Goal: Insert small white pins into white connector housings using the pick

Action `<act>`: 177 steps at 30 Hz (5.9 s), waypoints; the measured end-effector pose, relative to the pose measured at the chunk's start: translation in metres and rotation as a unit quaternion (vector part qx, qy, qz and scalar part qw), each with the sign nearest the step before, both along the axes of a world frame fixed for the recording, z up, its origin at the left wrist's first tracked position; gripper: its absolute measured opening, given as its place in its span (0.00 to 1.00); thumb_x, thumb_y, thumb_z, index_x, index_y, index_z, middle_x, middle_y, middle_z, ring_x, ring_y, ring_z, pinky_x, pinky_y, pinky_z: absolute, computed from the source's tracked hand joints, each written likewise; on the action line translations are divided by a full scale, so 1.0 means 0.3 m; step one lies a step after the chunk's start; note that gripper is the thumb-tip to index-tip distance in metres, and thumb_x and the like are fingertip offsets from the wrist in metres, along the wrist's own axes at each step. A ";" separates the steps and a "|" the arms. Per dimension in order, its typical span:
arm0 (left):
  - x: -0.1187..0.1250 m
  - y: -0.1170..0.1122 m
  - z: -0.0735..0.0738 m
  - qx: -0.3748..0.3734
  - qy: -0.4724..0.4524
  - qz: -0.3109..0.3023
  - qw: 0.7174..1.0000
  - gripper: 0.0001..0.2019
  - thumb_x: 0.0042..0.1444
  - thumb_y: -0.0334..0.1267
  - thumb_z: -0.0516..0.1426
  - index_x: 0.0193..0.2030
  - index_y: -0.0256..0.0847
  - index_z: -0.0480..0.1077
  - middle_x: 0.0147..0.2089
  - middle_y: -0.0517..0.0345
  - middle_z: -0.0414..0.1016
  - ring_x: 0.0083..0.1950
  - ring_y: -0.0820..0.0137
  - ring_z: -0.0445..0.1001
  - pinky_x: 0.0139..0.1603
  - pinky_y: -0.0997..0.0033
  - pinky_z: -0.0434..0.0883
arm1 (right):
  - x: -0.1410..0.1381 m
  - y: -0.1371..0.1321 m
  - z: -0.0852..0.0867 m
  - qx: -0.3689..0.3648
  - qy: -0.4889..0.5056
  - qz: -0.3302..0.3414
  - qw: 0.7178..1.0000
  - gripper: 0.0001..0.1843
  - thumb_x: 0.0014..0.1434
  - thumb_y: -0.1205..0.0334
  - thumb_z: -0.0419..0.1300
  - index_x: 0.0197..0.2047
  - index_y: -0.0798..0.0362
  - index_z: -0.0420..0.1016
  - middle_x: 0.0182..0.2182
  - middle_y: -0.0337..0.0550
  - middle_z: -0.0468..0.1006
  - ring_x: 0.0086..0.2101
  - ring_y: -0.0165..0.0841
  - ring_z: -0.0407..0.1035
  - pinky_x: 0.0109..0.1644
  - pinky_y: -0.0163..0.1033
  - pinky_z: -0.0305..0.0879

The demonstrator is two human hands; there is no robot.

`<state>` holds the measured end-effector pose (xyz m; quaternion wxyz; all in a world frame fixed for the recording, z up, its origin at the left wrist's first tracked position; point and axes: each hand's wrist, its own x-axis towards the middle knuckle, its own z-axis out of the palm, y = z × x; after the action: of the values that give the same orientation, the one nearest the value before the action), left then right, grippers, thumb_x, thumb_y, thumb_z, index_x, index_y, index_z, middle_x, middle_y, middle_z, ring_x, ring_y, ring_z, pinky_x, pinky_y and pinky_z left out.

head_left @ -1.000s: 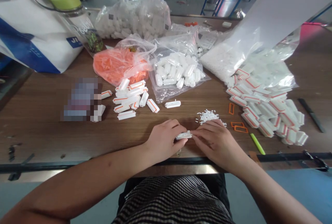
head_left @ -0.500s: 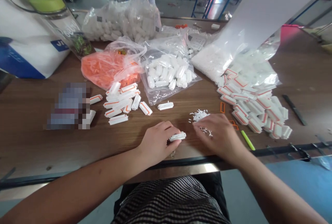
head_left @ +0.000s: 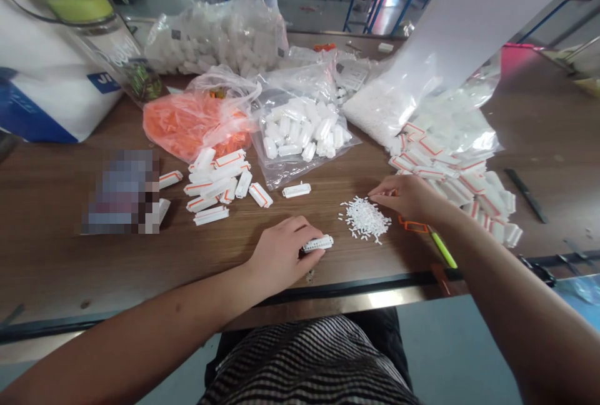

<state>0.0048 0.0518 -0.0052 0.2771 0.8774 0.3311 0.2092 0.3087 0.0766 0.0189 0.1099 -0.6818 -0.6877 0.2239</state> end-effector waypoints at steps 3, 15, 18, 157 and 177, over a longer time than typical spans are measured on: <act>0.001 0.002 -0.002 -0.002 -0.001 0.001 1.000 0.07 0.61 0.39 0.58 0.44 0.43 0.73 0.42 0.57 0.74 0.43 0.66 0.74 0.44 0.64 0.72 | 0.002 0.008 0.001 -0.009 -0.026 0.008 1.000 0.08 0.52 0.58 0.62 0.29 0.49 0.82 0.28 0.39 0.82 0.30 0.34 0.75 0.34 0.38 0.67; 0.004 -0.002 -0.003 -0.005 -0.003 0.010 1.000 0.07 0.59 0.39 0.59 0.44 0.44 0.73 0.41 0.59 0.74 0.43 0.67 0.74 0.45 0.64 0.72 | -0.028 -0.024 0.017 0.032 -0.036 -0.011 0.999 0.07 0.51 0.60 0.60 0.26 0.50 0.78 0.25 0.39 0.79 0.27 0.33 0.72 0.32 0.37 0.64; 0.004 -0.003 -0.004 -0.005 0.001 0.009 1.000 0.07 0.59 0.39 0.60 0.44 0.44 0.73 0.41 0.59 0.75 0.42 0.67 0.74 0.44 0.64 0.72 | -0.096 -0.078 0.042 0.073 0.036 -0.051 0.995 0.07 0.53 0.58 0.60 0.27 0.51 0.76 0.25 0.40 0.78 0.27 0.32 0.71 0.32 0.36 0.64; -0.004 0.013 -0.012 0.000 -0.029 -0.007 1.000 0.07 0.60 0.38 0.60 0.44 0.42 0.74 0.40 0.57 0.75 0.42 0.67 0.74 0.44 0.65 0.72 | -0.334 -0.221 0.041 0.098 0.173 0.098 0.975 0.08 0.60 0.63 0.59 0.28 0.50 0.75 0.25 0.36 0.77 0.29 0.29 0.69 0.41 0.39 0.62; -0.004 0.015 -0.018 -0.008 -0.039 -0.004 0.999 0.07 0.59 0.37 0.60 0.43 0.40 0.74 0.40 0.57 0.75 0.42 0.68 0.74 0.46 0.64 0.73 | -0.372 -0.251 0.034 0.266 -0.075 0.206 0.939 0.11 0.64 0.69 0.54 0.38 0.53 0.79 0.27 0.40 0.79 0.30 0.34 0.68 0.45 0.45 0.58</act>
<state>0.0036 0.0564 -0.0106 0.2978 0.8676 0.3184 0.2391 0.1972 0.0014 0.0291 0.1873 -0.4858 -0.8538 -0.0013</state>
